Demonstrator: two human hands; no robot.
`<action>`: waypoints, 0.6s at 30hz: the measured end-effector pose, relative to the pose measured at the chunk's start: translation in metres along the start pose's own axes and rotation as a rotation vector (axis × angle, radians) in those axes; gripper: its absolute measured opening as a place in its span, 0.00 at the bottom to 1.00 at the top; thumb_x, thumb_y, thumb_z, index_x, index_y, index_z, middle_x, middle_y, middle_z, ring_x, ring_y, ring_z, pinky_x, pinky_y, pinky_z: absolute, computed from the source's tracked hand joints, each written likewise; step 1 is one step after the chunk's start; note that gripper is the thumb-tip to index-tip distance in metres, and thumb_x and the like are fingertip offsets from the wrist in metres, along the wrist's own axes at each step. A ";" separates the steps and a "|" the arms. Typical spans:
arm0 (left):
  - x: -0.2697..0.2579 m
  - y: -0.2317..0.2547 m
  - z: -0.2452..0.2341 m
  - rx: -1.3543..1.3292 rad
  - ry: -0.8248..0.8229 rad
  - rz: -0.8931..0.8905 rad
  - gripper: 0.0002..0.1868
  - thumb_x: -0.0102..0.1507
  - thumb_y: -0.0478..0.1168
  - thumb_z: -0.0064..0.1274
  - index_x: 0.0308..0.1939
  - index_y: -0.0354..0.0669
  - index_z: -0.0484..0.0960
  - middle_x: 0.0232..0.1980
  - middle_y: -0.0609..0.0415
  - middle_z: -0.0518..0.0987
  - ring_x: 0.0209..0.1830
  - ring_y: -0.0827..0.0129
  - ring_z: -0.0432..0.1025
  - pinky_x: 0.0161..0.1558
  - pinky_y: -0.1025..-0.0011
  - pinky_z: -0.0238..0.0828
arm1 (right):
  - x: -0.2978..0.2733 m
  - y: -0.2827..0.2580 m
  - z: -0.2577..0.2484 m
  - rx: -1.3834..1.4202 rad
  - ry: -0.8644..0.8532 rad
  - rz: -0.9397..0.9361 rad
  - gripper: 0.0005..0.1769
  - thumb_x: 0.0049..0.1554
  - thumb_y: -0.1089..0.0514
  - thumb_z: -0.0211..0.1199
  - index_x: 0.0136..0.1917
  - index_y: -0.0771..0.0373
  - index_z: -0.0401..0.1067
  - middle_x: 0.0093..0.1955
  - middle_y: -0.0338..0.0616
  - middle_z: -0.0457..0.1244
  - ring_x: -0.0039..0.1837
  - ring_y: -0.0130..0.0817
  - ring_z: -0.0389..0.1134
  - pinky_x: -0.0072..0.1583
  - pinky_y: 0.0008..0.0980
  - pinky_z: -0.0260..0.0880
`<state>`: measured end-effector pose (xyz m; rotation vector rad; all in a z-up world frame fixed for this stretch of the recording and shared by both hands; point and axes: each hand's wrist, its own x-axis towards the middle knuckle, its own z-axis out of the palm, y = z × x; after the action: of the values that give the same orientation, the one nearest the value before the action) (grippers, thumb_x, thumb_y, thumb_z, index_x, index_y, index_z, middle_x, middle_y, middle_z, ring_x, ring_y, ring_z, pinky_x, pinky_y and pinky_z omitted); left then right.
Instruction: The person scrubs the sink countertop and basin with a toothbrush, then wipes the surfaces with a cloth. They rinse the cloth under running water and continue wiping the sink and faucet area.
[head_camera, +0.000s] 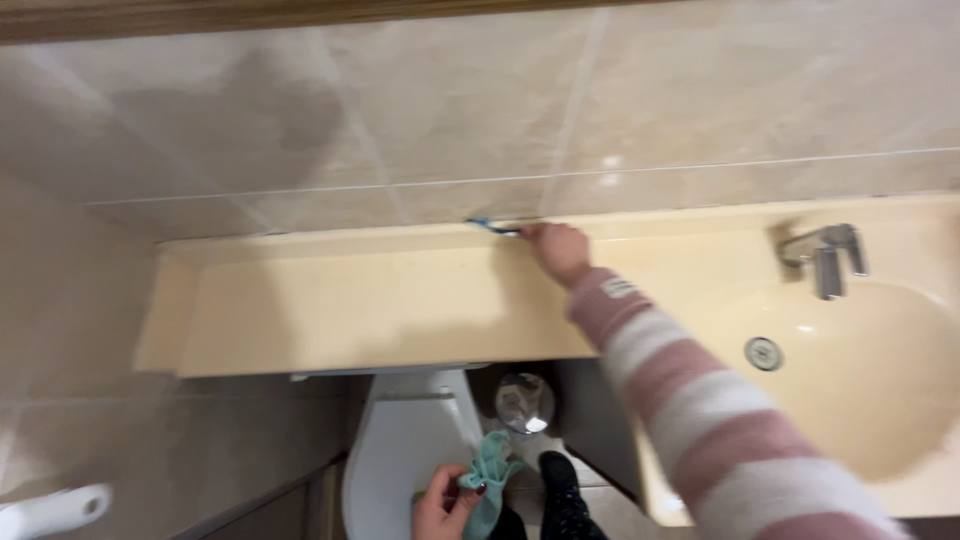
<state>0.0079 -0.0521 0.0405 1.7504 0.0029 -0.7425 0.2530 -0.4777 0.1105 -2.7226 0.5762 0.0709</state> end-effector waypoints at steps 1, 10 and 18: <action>0.003 0.011 0.008 0.008 0.002 0.008 0.17 0.60 0.42 0.66 0.48 0.41 0.80 0.35 0.54 0.85 0.35 0.75 0.78 0.40 0.74 0.77 | 0.000 0.008 0.003 -0.067 -0.026 0.037 0.23 0.68 0.40 0.48 0.59 0.52 0.79 0.53 0.51 0.72 0.57 0.49 0.73 0.60 0.48 0.70; 0.012 -0.009 0.059 -0.139 -0.078 -0.088 0.18 0.60 0.41 0.64 0.50 0.40 0.78 0.40 0.53 0.86 0.41 0.74 0.81 0.45 0.73 0.78 | -0.101 0.343 -0.139 -0.368 0.135 0.363 0.27 0.71 0.42 0.42 0.58 0.53 0.80 0.48 0.54 0.72 0.48 0.54 0.74 0.49 0.52 0.72; 0.007 0.007 0.085 -0.090 -0.039 -0.143 0.18 0.60 0.40 0.66 0.50 0.40 0.79 0.40 0.51 0.85 0.40 0.73 0.80 0.46 0.72 0.78 | -0.113 0.312 -0.139 -0.387 0.151 0.405 0.31 0.73 0.37 0.42 0.51 0.56 0.80 0.44 0.55 0.72 0.46 0.55 0.74 0.47 0.54 0.72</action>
<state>-0.0240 -0.1311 0.0327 1.6619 0.1346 -0.8676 0.0204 -0.7500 0.1504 -2.9444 1.2701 0.0863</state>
